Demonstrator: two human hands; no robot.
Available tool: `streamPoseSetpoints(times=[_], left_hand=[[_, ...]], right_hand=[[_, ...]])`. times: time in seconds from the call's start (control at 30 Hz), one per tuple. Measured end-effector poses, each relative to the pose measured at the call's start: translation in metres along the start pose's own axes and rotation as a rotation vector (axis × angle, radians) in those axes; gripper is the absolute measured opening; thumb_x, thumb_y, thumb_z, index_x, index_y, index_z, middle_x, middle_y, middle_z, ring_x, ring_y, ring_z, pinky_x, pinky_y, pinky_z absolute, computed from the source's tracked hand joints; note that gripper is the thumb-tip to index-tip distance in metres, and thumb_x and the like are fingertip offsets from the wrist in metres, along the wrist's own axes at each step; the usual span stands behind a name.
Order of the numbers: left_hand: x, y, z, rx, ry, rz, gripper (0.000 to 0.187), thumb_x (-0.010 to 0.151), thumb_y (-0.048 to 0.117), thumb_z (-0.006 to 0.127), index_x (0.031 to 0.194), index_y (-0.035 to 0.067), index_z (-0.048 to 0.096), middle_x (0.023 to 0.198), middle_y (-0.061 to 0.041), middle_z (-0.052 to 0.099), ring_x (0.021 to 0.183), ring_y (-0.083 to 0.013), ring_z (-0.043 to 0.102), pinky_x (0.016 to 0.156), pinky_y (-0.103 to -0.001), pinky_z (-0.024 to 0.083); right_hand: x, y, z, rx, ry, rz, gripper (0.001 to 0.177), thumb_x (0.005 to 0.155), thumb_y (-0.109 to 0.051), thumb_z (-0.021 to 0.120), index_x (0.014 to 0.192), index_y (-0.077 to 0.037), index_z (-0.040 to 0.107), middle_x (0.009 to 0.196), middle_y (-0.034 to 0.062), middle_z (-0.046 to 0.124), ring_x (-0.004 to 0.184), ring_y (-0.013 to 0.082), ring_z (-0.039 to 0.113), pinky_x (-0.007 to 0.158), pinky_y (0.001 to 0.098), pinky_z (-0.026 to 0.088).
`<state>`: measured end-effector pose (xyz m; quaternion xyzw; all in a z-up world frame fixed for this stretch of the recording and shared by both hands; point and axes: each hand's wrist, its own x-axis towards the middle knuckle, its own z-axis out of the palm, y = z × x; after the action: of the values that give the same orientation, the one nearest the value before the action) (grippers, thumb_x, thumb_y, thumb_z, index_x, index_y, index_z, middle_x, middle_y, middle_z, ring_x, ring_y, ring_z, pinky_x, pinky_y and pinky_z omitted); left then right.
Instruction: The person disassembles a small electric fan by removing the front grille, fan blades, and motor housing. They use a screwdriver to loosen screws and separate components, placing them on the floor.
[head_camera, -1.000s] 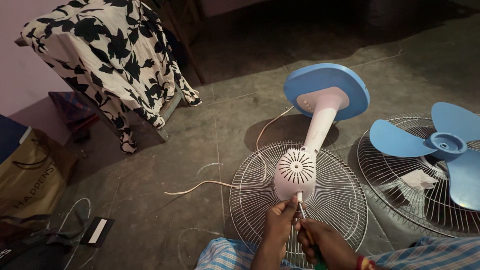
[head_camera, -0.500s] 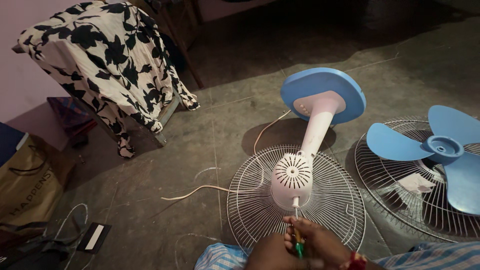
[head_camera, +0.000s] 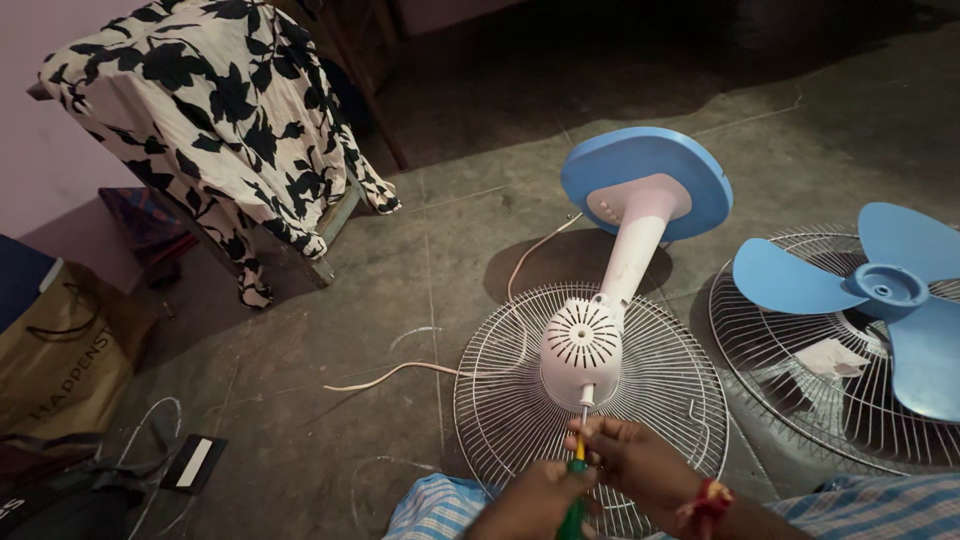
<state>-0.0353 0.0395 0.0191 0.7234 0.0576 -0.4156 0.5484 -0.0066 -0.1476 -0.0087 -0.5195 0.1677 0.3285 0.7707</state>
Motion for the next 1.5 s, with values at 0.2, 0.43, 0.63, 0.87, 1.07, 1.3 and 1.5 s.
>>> streamPoseSetpoints(times=[0.2, 0.43, 0.63, 0.87, 1.07, 1.3, 1.5], left_hand=[[-0.011, -0.010, 0.028, 0.221, 0.467, 0.132, 0.044, 0.075, 0.027, 0.092, 0.103, 0.002, 0.068, 0.084, -0.006, 0.075, 0.073, -0.0098, 0.073, 0.069, -0.026, 0.058], [0.008, -0.025, 0.000, -0.199, 0.003, 0.139, 0.033, 0.099, 0.028, 0.057, 0.110, -0.002, 0.066, 0.089, -0.005, 0.078, 0.067, -0.0099, 0.069, 0.062, -0.026, 0.054], [0.011, -0.017, 0.021, -0.505, 0.097, 0.096, 0.038, 0.096, 0.036, 0.055, 0.111, 0.003, 0.068, 0.074, -0.004, 0.064, 0.053, -0.0125, 0.054, 0.050, -0.031, 0.047], [0.017, 0.013, 0.054, 0.129, 0.661, 0.505, 0.050, 0.088, 0.043, 0.066, 0.117, 0.003, 0.055, 0.091, -0.008, 0.073, 0.074, -0.0207, 0.071, 0.065, -0.041, 0.057], [0.035, 0.025, 0.038, -0.166, 0.360, 0.139, 0.050, 0.109, 0.048, 0.035, 0.116, 0.005, 0.061, 0.082, -0.002, 0.063, 0.053, -0.0144, 0.057, 0.046, -0.031, 0.049], [0.031, 0.032, 0.040, -0.246, 0.387, 0.141, 0.044, 0.105, 0.045, 0.040, 0.126, 0.010, 0.058, 0.071, 0.001, 0.056, 0.049, -0.0087, 0.050, 0.043, -0.027, 0.044], [0.030, 0.027, 0.044, -0.338, 0.325, 0.190, 0.051, 0.106, 0.049, 0.043, 0.124, 0.006, 0.064, 0.067, 0.003, 0.049, 0.049, -0.0054, 0.047, 0.044, -0.025, 0.042]], right_hand=[[0.012, 0.015, -0.005, -0.027, 0.019, -0.069, 0.021, 0.098, -0.026, 0.070, 0.094, -0.006, 0.066, 0.074, 0.0001, 0.057, 0.065, 0.0120, 0.054, 0.070, 0.0306, 0.053], [-0.022, -0.017, 0.015, 0.113, 0.023, -0.068, 0.029, 0.098, -0.030, 0.054, 0.116, -0.011, 0.066, 0.109, 0.0048, 0.075, 0.090, 0.0167, 0.065, 0.085, 0.0359, 0.054], [-0.006, -0.017, 0.004, 0.082, -0.031, -0.093, 0.030, 0.097, -0.031, 0.053, 0.119, -0.014, 0.064, 0.112, 0.0008, 0.072, 0.094, 0.0147, 0.064, 0.086, 0.0399, 0.053], [0.007, -0.015, -0.011, 0.037, -0.214, -0.170, 0.029, 0.108, -0.030, 0.061, 0.119, -0.003, 0.065, 0.100, 0.0073, 0.066, 0.088, 0.0188, 0.060, 0.085, 0.0379, 0.051], [-0.003, -0.021, -0.002, 0.032, -0.037, -0.075, 0.037, 0.095, -0.037, 0.048, 0.117, -0.013, 0.067, 0.105, -0.0014, 0.070, 0.089, 0.0134, 0.062, 0.082, 0.0337, 0.051], [0.011, -0.016, -0.013, -0.166, -0.044, -0.142, 0.046, 0.111, -0.042, 0.049, 0.118, 0.003, 0.058, 0.108, 0.0161, 0.057, 0.095, 0.0278, 0.050, 0.091, 0.0459, 0.045], [0.000, -0.023, -0.006, -0.011, 0.014, -0.076, 0.043, 0.099, -0.037, 0.046, 0.120, -0.007, 0.067, 0.118, 0.0069, 0.071, 0.109, 0.0214, 0.064, 0.093, 0.0407, 0.050]])
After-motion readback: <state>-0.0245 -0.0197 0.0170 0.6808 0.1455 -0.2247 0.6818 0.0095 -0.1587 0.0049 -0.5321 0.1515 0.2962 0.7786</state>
